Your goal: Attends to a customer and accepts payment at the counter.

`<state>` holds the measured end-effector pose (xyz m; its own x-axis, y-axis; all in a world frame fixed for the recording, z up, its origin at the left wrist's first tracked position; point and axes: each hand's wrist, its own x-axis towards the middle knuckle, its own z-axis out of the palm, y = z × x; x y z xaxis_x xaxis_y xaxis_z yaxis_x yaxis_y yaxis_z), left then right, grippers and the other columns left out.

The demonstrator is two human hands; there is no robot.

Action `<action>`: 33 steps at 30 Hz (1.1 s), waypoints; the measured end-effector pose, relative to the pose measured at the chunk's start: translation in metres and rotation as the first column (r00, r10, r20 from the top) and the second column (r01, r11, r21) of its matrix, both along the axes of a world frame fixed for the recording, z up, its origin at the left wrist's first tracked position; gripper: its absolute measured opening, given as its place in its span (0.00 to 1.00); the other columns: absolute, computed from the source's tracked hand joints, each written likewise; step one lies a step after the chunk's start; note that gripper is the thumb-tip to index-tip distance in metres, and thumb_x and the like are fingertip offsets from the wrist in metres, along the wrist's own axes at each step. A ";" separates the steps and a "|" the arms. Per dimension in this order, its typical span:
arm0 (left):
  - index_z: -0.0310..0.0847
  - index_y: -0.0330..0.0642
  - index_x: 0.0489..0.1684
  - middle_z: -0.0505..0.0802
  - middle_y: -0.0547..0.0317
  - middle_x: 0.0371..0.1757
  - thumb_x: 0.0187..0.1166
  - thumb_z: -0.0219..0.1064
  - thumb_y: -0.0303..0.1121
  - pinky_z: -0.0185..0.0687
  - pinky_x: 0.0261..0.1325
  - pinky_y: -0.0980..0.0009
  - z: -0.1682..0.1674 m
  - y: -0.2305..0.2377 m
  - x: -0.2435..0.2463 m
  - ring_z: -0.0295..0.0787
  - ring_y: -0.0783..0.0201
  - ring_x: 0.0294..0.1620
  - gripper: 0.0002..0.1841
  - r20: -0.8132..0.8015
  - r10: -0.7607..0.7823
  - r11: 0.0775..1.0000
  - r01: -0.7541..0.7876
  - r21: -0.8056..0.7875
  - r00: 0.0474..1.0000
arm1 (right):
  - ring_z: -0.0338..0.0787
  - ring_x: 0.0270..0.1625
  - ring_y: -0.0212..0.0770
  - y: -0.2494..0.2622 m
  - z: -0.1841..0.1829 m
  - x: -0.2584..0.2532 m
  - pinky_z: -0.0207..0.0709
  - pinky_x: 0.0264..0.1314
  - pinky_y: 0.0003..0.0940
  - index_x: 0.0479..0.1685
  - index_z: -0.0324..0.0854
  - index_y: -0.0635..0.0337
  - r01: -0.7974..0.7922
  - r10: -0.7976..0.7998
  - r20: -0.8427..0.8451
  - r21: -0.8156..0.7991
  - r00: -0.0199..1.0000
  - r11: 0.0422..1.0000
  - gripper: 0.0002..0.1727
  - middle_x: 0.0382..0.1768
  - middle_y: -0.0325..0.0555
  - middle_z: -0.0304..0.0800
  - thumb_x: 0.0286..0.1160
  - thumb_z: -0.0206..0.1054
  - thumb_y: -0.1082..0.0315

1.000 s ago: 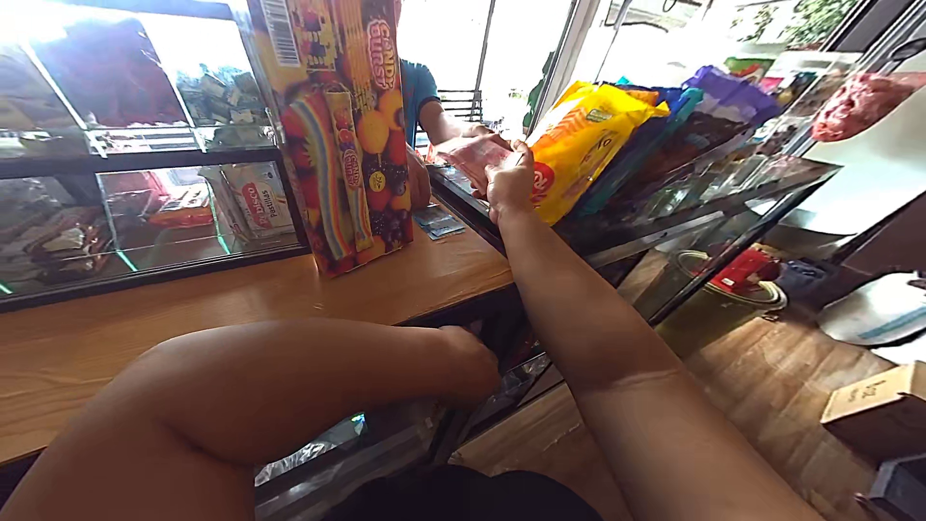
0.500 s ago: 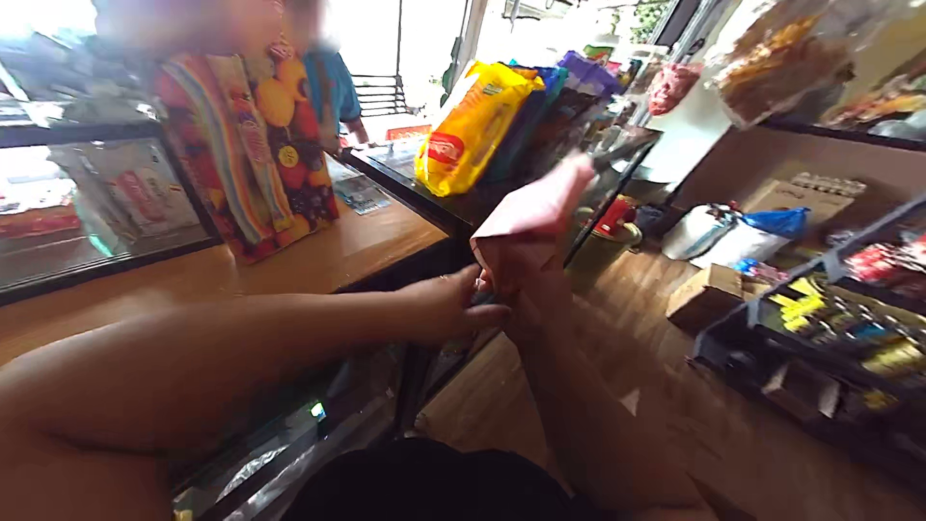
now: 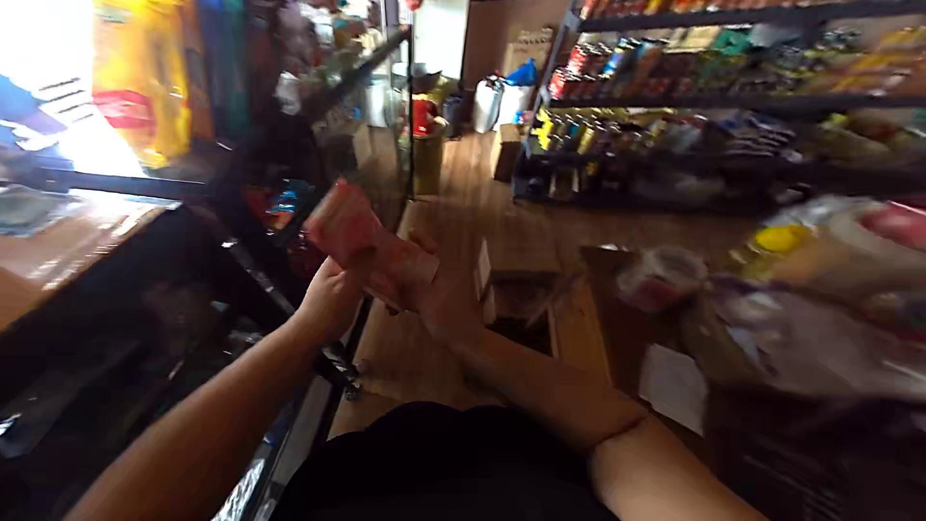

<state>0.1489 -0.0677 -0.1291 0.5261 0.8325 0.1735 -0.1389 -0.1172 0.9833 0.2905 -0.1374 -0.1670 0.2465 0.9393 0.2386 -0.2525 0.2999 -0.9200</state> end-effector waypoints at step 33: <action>0.90 0.25 0.45 0.94 0.30 0.39 0.91 0.53 0.39 0.89 0.49 0.54 -0.316 -0.144 0.042 0.94 0.40 0.41 0.24 -0.846 -0.501 -0.139 0.947 0.289 0.185 | 0.89 0.66 0.58 -0.455 -0.141 0.180 0.76 0.75 0.57 0.69 0.80 0.71 0.897 -0.681 0.672 -0.438 0.290 -0.051 0.26 0.60 0.68 0.89 0.92 0.56 0.55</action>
